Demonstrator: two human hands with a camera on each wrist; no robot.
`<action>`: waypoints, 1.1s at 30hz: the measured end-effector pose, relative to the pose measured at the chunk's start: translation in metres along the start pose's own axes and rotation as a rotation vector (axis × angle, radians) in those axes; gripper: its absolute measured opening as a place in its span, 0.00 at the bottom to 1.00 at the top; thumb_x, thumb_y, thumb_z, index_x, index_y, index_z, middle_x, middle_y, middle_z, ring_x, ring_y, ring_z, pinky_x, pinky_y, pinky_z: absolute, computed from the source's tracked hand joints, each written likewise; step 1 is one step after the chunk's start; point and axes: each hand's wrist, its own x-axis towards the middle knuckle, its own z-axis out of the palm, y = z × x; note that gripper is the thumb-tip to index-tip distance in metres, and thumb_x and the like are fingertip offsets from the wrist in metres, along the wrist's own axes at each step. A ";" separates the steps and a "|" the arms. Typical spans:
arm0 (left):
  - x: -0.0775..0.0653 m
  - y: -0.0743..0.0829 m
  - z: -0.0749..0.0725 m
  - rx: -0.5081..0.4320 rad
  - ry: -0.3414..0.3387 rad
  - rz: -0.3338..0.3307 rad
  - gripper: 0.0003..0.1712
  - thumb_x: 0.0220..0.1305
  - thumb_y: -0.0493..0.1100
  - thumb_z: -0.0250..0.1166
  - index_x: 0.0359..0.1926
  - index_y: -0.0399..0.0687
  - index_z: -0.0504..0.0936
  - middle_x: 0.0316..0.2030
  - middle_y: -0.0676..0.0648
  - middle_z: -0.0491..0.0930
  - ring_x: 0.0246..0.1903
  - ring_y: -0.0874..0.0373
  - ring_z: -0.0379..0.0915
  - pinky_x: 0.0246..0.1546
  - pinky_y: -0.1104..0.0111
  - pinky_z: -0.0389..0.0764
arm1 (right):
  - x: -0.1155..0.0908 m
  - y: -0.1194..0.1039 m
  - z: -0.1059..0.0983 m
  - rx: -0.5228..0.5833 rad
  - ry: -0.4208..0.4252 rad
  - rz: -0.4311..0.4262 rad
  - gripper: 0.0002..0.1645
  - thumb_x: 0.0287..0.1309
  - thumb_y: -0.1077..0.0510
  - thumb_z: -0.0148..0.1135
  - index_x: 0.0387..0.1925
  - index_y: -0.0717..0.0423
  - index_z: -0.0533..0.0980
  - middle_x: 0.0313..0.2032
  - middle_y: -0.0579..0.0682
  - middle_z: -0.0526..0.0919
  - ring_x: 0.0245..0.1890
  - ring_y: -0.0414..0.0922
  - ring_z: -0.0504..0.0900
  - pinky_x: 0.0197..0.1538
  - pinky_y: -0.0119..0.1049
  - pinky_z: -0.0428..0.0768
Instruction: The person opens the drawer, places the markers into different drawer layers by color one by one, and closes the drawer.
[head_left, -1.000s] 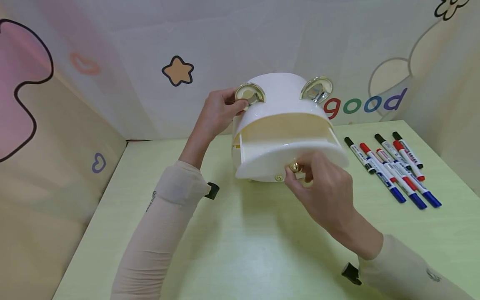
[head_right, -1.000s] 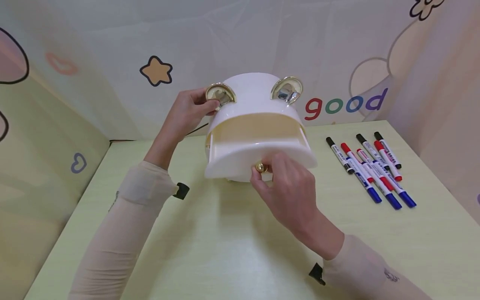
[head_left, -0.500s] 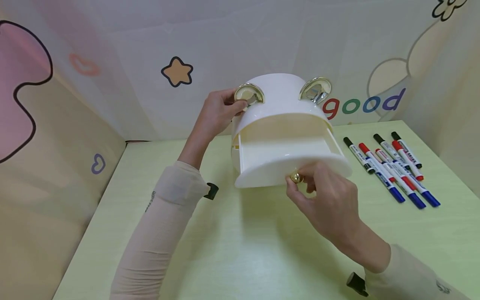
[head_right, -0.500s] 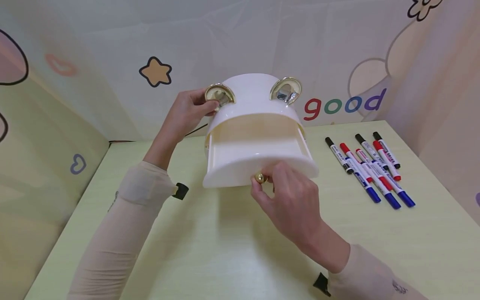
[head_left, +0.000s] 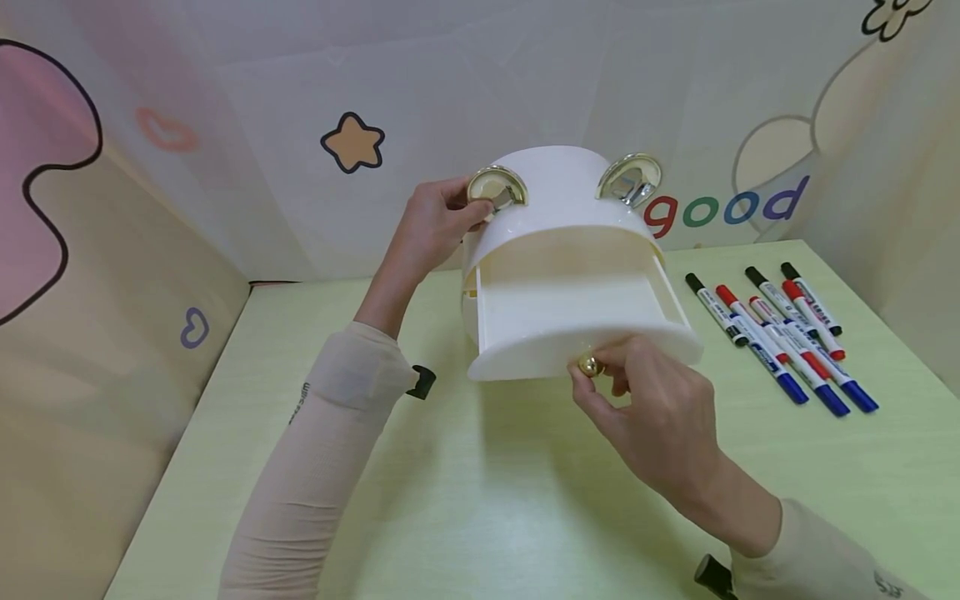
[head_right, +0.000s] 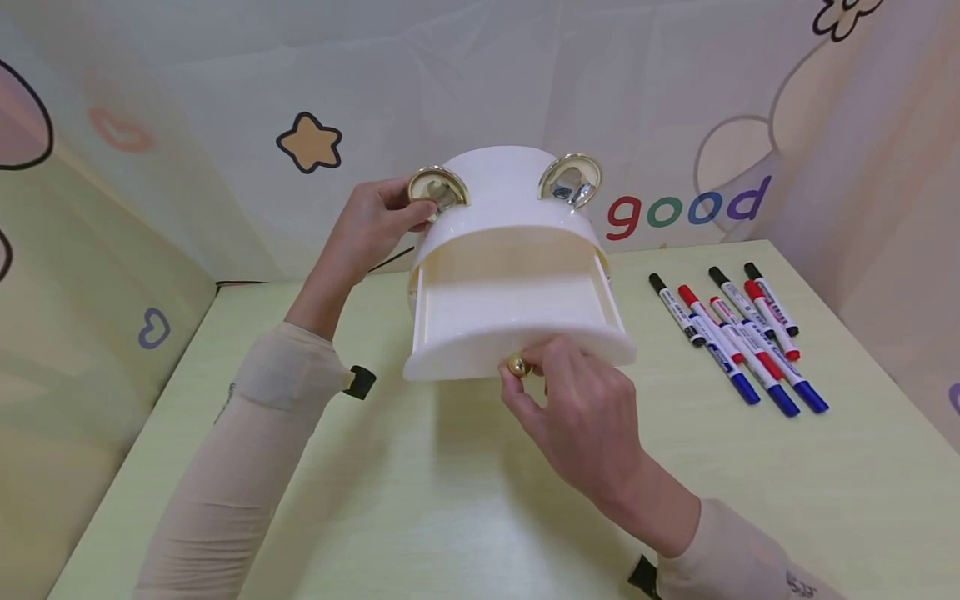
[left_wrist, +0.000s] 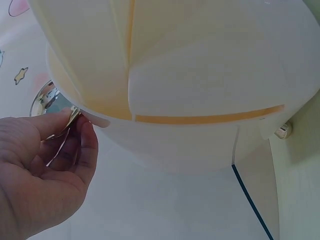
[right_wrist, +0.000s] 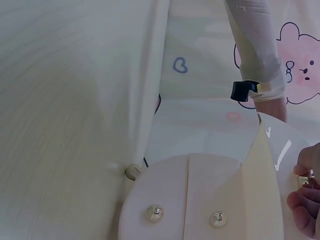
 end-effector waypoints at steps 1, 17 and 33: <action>0.000 0.000 0.000 0.000 0.000 0.001 0.17 0.74 0.36 0.63 0.60 0.37 0.82 0.49 0.40 0.83 0.47 0.52 0.82 0.50 0.68 0.82 | 0.000 0.000 0.000 -0.005 -0.002 0.001 0.16 0.59 0.55 0.69 0.36 0.63 0.74 0.29 0.54 0.83 0.20 0.46 0.80 0.20 0.39 0.76; 0.000 0.000 0.000 -0.019 0.004 -0.001 0.16 0.74 0.36 0.63 0.59 0.37 0.83 0.49 0.39 0.84 0.47 0.52 0.82 0.51 0.67 0.82 | -0.004 -0.003 -0.002 -0.008 -0.025 0.004 0.28 0.76 0.40 0.53 0.38 0.64 0.74 0.31 0.54 0.81 0.22 0.46 0.80 0.22 0.39 0.78; 0.000 0.000 0.000 -0.003 -0.002 -0.007 0.16 0.74 0.36 0.63 0.59 0.38 0.83 0.50 0.40 0.84 0.48 0.52 0.82 0.52 0.67 0.81 | -0.005 -0.005 -0.017 0.042 -0.010 0.051 0.30 0.75 0.38 0.53 0.41 0.63 0.80 0.35 0.51 0.85 0.25 0.43 0.81 0.27 0.34 0.81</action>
